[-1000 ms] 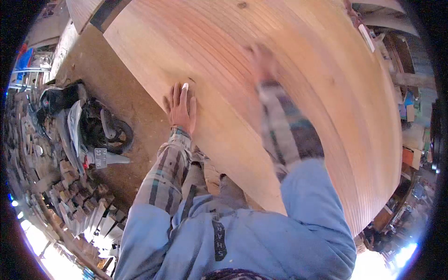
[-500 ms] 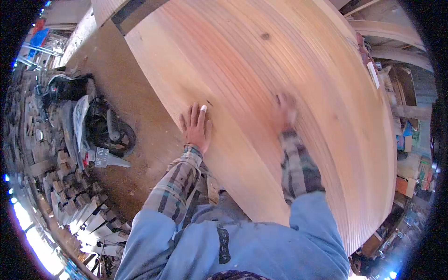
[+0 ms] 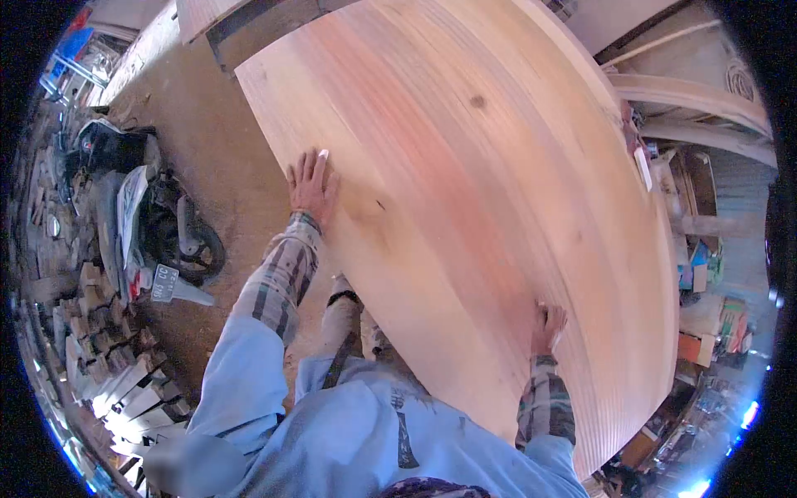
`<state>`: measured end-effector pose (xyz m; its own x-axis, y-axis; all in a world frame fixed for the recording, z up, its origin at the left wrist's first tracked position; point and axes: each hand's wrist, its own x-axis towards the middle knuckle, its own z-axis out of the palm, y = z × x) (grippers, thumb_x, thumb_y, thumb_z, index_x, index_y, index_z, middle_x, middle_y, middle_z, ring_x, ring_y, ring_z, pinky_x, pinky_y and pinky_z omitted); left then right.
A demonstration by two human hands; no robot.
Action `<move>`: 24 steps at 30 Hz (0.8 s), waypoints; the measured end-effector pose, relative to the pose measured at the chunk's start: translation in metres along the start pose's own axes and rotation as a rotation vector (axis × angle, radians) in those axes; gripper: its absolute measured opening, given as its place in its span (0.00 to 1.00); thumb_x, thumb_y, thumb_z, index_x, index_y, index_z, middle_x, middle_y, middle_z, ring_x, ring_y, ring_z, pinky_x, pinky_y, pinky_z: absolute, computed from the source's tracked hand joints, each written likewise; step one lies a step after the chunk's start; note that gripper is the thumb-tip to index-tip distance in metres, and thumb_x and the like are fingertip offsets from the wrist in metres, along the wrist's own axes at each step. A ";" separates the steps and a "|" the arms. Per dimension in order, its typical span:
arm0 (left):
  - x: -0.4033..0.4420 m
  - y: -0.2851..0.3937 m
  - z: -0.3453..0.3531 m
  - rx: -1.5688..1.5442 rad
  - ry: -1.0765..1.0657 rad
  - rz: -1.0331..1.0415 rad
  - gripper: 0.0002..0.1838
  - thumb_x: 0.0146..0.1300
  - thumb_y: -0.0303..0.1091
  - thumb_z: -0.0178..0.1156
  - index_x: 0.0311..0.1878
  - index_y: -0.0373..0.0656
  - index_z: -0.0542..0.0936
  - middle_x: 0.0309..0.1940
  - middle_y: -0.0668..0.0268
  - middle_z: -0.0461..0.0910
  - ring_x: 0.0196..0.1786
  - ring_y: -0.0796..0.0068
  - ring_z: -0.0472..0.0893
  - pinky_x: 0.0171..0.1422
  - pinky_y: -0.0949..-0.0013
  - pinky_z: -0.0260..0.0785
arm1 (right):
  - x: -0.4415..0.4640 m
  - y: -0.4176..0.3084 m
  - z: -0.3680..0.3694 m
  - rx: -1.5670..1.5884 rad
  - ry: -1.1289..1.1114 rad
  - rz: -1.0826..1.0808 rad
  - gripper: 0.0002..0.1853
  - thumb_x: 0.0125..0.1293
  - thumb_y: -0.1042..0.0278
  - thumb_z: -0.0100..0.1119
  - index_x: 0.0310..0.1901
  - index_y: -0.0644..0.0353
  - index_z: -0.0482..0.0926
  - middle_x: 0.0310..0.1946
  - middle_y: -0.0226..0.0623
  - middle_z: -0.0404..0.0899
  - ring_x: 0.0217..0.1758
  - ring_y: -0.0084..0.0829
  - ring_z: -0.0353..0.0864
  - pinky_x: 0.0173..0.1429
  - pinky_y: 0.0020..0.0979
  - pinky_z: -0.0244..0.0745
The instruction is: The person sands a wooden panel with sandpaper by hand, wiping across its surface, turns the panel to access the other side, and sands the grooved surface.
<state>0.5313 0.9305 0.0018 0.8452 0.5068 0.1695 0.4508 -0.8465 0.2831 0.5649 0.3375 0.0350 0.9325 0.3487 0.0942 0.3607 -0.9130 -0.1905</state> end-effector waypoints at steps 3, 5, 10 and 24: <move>0.013 -0.010 0.004 0.073 -0.023 0.004 0.31 0.70 0.49 0.51 0.73 0.47 0.64 0.76 0.57 0.56 0.79 0.55 0.51 0.82 0.47 0.32 | 0.031 -0.015 0.026 0.136 0.093 -0.032 0.10 0.69 0.66 0.52 0.45 0.59 0.81 0.35 0.44 0.74 0.42 0.48 0.72 0.51 0.47 0.65; 0.018 -0.017 0.004 0.039 -0.036 0.002 0.31 0.70 0.49 0.52 0.72 0.47 0.64 0.76 0.57 0.55 0.79 0.54 0.50 0.82 0.46 0.32 | 0.064 -0.041 0.036 0.198 0.042 -0.036 0.10 0.69 0.66 0.53 0.44 0.59 0.81 0.35 0.44 0.75 0.42 0.47 0.72 0.50 0.46 0.66; 0.016 -0.034 0.015 -0.014 -0.075 0.079 0.31 0.65 0.46 0.58 0.70 0.48 0.67 0.75 0.56 0.57 0.78 0.49 0.52 0.80 0.40 0.33 | 0.247 -0.206 0.083 0.264 0.088 -0.128 0.09 0.69 0.66 0.56 0.42 0.60 0.82 0.37 0.44 0.79 0.42 0.45 0.76 0.48 0.44 0.71; 0.038 -0.044 -0.012 -0.301 -0.267 0.077 0.23 0.61 0.44 0.67 0.60 0.56 0.79 0.69 0.64 0.71 0.74 0.56 0.64 0.78 0.37 0.33 | 0.703 -0.589 0.251 0.191 0.292 -0.445 0.10 0.65 0.63 0.57 0.41 0.58 0.79 0.41 0.43 0.80 0.47 0.46 0.79 0.50 0.46 0.73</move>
<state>0.5397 0.9893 0.0072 0.9358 0.3504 -0.0390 0.3130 -0.7747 0.5494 1.0129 1.1741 -0.0319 0.6554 0.5933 0.4674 0.7402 -0.6277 -0.2412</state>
